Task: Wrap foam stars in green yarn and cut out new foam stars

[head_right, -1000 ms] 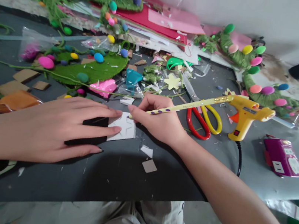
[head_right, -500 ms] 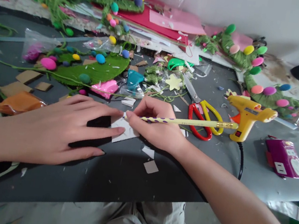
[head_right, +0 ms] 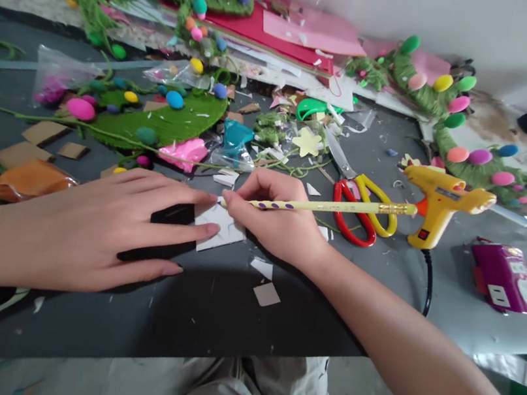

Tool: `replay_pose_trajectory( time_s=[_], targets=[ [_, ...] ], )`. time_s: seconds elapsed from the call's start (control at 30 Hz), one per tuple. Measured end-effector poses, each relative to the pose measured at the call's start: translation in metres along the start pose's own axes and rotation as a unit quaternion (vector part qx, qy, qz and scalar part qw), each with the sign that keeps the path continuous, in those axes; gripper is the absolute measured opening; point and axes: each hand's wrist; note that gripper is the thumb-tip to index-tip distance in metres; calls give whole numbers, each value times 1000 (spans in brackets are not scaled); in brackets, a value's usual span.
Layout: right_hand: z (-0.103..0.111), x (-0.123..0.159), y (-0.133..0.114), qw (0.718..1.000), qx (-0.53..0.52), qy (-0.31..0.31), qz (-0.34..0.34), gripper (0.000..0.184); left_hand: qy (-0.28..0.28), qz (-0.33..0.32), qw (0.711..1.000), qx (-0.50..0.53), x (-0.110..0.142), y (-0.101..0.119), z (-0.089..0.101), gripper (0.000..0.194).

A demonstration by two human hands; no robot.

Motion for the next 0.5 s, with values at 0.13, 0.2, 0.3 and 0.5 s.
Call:
replay_pose_trajectory(
  time_s=[0.13, 0.2, 0.3, 0.5],
  targets=[
    [0, -1, 1, 1000, -7, -13, -2, 26, -3, -3, 1000, -2, 0, -1, 0, 46],
    [0, -1, 1, 1000, 6, -1, 4, 26, -2, -2, 1000, -2, -1, -1, 0, 45],
    [0, -1, 0, 1000, 5, -6, 5, 25, -5, 0, 1000, -1, -1, 0, 1, 45],
    [2, -1, -1, 1000, 25, 8, 9, 25, -2, 2, 1000, 1, 0, 1, 0, 45]
  ],
)
Point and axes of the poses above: each hand's wrist, its own x-axis away from the middle knuckle, its own z-axis out of the back of the hand, y = z × x, and after that the axes turned 10 degrees about x, right-handed
